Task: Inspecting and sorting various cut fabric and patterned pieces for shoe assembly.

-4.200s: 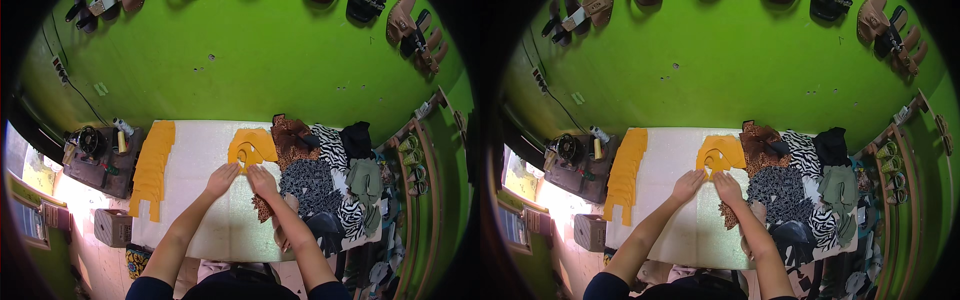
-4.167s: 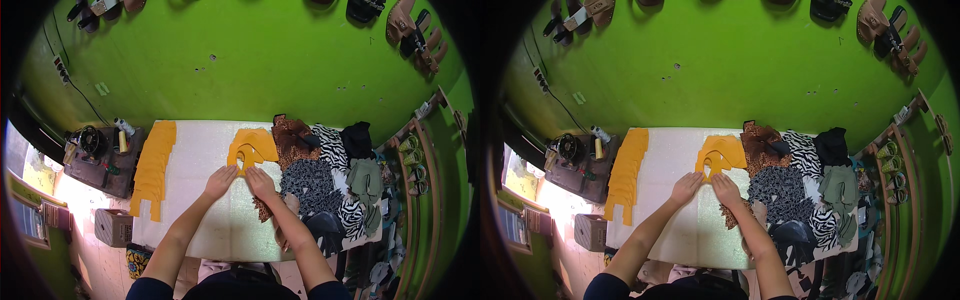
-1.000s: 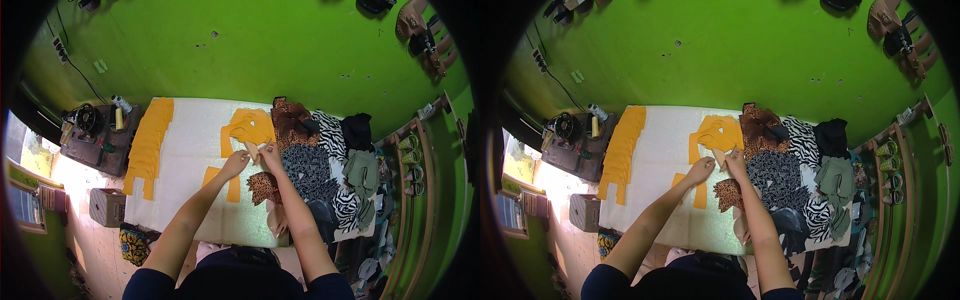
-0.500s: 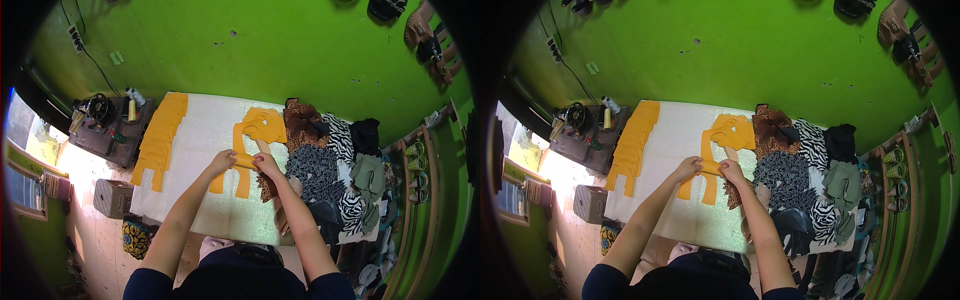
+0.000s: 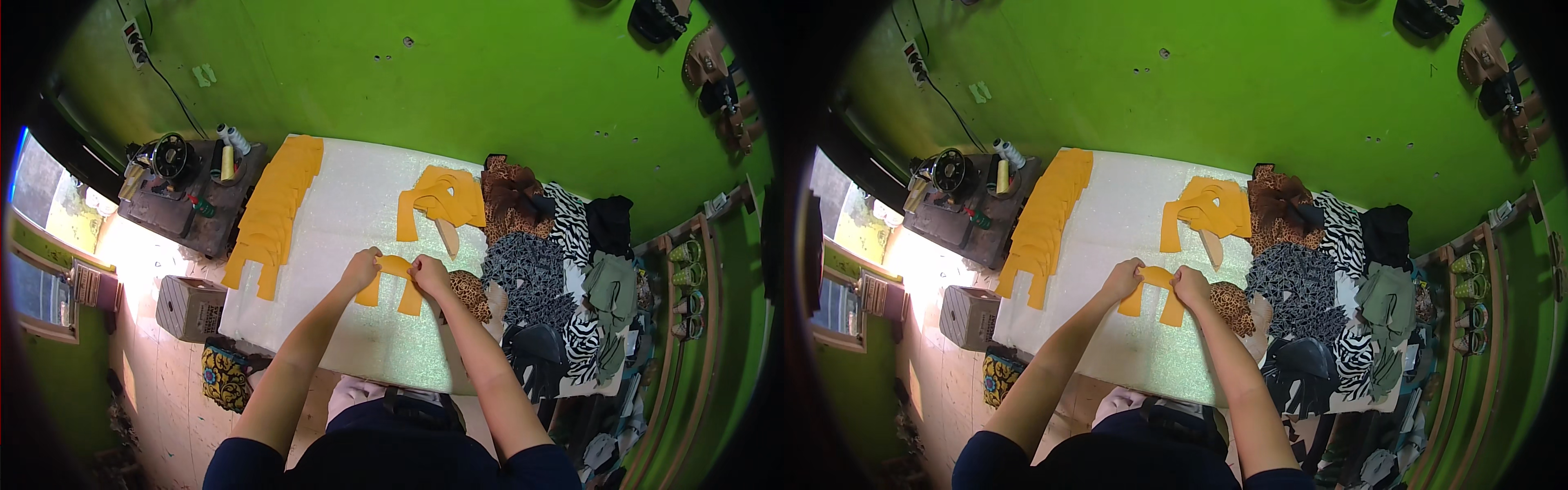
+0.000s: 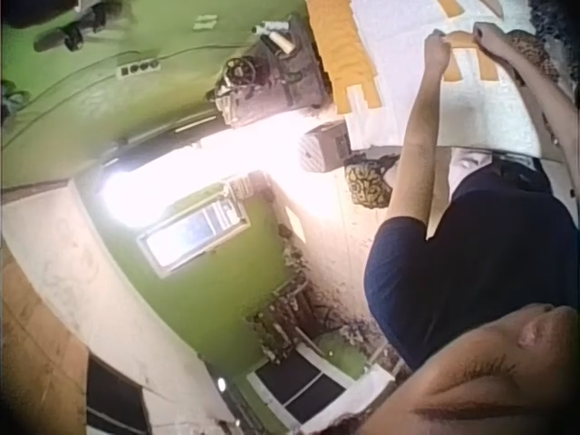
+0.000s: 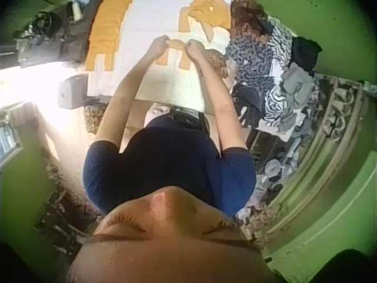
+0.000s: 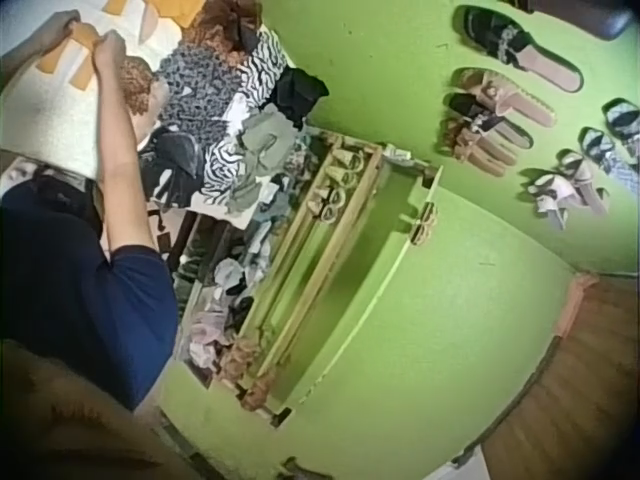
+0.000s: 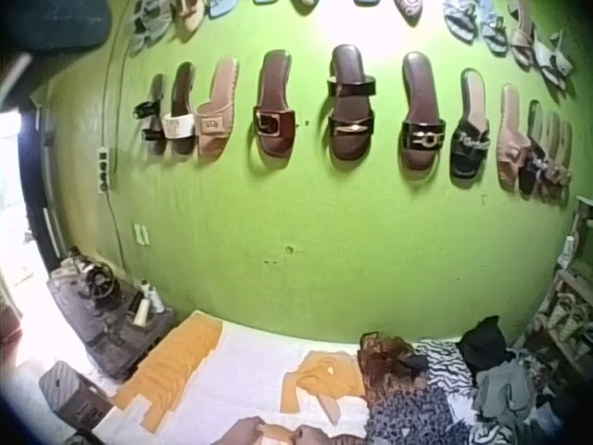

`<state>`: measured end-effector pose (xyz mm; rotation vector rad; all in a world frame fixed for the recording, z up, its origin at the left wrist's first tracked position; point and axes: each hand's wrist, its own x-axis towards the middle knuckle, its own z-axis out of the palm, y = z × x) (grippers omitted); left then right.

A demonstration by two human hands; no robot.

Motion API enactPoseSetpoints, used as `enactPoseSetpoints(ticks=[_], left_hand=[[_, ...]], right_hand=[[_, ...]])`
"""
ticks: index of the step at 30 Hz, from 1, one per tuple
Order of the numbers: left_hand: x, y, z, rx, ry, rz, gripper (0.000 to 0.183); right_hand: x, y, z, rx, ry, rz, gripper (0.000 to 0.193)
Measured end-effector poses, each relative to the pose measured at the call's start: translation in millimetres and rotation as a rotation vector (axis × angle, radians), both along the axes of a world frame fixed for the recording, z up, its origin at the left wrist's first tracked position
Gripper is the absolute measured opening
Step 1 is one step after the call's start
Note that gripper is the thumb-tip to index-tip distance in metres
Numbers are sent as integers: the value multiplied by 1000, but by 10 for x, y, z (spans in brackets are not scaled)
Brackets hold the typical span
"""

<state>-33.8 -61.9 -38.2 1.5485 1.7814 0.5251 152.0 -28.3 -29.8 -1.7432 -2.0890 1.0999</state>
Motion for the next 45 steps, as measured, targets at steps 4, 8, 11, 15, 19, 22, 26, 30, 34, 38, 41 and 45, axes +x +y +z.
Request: enactPoseSetpoints(ticks=[4,8,11,15,19,22,26,30,34,38,41,45], left_hand=[[71,-12,27,54,111,-4,33],[151,-14,91,33,304,-44,35],[154,-28,116,110,412,-84,26],[187,-40,121,216,482,-89,22],[157,-74,38,201,440,-113,19],[110,-154,105,126,283,-77,17],[-118,-327,82,182,-168,11,22],[-509,-519,157,187,-121,10,31],[-1098,-651,184,152,-105,6,38],[-1657,-822,303,200,-155,28,43],[-2085,-975,256,193,-123,41,45],[-2474,-1169,227,268,-82,60,45]], right_hand=[[-28,-8,61,0,-79,14,23],[-62,-87,98,72,-98,-44,28],[-104,-219,78,119,-100,-157,30],[-110,-298,-14,274,-133,-132,27],[-150,-311,-10,345,-114,-115,20],[-207,-410,63,320,-84,-99,16],[-281,-617,-92,332,351,-235,14],[-657,-808,-76,255,359,-324,22],[-1214,-992,-97,227,388,-381,23],[-1767,-1119,-45,255,454,-371,26],[-2161,-1308,-22,278,475,-363,27],[-2524,-1428,97,233,443,-359,22]])
